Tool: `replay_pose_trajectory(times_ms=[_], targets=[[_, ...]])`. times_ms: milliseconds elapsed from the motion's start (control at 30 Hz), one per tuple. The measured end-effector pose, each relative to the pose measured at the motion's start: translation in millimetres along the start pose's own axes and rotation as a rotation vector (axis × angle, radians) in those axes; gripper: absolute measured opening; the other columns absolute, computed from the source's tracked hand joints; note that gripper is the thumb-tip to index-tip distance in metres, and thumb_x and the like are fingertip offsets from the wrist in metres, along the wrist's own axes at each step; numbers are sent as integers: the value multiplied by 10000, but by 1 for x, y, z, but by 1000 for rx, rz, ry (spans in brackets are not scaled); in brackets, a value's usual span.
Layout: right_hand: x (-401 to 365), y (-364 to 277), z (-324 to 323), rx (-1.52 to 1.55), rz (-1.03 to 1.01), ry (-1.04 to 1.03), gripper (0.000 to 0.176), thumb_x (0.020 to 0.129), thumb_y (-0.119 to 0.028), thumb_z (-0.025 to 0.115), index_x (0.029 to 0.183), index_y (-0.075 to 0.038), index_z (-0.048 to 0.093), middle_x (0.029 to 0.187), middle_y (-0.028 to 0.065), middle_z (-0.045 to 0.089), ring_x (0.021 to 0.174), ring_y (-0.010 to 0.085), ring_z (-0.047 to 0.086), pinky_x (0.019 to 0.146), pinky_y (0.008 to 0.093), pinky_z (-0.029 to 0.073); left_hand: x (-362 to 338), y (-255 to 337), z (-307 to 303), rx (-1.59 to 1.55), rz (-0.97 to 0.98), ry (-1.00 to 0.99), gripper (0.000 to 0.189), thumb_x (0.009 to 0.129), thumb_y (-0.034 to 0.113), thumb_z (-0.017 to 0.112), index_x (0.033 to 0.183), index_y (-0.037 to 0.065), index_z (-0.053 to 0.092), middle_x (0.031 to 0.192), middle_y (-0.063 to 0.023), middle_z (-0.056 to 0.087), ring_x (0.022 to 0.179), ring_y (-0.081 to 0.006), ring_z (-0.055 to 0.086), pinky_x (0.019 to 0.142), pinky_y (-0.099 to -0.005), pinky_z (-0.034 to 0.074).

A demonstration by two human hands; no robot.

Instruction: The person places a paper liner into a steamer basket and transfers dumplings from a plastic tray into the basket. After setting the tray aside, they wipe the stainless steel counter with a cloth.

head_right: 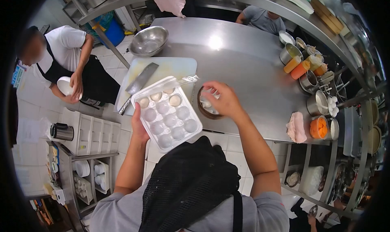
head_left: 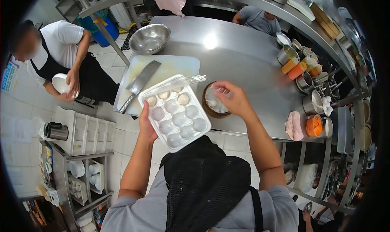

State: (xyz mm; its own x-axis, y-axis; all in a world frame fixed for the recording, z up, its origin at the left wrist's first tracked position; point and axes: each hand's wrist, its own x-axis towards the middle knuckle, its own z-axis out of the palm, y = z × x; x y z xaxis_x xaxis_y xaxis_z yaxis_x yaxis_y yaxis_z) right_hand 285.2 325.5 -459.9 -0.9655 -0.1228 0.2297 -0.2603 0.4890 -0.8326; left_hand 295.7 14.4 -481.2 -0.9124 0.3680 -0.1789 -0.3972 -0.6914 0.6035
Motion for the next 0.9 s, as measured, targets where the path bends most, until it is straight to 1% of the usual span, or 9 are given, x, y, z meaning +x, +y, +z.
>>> replay_pose_trajectory(times_ms=[100,167,233,267,333,467,533,767,900], targets=[[-9,-17,30,37,-75,74,365,835,-213,722,1151,-59,623,1031,103,659,829,202,597,731,307,492,2,-4,4,-77,-13,-48,771,958,630,354,1459,45,331,1449,-180,421,1311,-357,438,1081,-515,367],[-11,-9,57,100,6,131,357,877,-236,696,1161,-37,613,1016,84,643,799,175,586,718,299,487,4,-7,6,-77,-7,-67,798,947,657,338,1465,50,324,1457,-179,412,1312,-361,435,1083,-522,362],[-9,-5,74,410,211,185,361,937,-297,630,1146,-3,612,946,73,638,788,143,563,715,302,483,5,-9,5,-138,-3,-211,780,957,628,351,1476,48,299,1478,-174,385,1341,-352,405,1098,-501,351],[-8,-2,74,409,209,187,361,937,-297,630,1146,-3,612,946,73,638,788,143,563,715,302,483,5,-12,3,-138,-3,-213,780,957,628,351,1476,48,299,1478,-174,385,1341,-352,405,1098,-501,351],[-5,-2,74,419,389,-13,434,979,-384,557,1114,22,630,894,68,643,784,125,550,713,299,472,7,-18,-3,-82,-11,-77,719,953,556,422,1446,37,355,1436,-183,440,1304,-348,450,1086,-486,367],[-9,-4,82,409,425,36,509,992,-453,503,1091,24,651,855,60,648,772,116,542,703,284,456,10,-20,-5,3,-54,-17,668,887,459,502,1390,25,432,1358,-192,516,1229,-345,520,1054,-467,404],[-7,-8,79,426,508,-29,551,992,-488,489,1081,28,663,885,46,655,799,114,546,720,285,454,12,-18,-2,-57,-101,33,666,805,410,532,1340,17,480,1289,-192,565,1161,-343,566,1020,-454,435],[-8,-13,78,681,508,-37,531,1007,-466,473,1120,22,649,951,16,649,889,95,551,807,260,450,17,-23,-21,-17,-70,27,713,752,424,565,1333,18,489,1266,-194,579,1135,-343,584,988,-459,463],[-7,-6,78,725,493,-47,491,1012,-433,479,1135,13,643,974,9,645,901,82,545,815,248,445,17,-23,-28,-79,-73,-98,766,680,365,631,1344,12,481,1250,-197,588,1111,-346,599,972,-459,486]])
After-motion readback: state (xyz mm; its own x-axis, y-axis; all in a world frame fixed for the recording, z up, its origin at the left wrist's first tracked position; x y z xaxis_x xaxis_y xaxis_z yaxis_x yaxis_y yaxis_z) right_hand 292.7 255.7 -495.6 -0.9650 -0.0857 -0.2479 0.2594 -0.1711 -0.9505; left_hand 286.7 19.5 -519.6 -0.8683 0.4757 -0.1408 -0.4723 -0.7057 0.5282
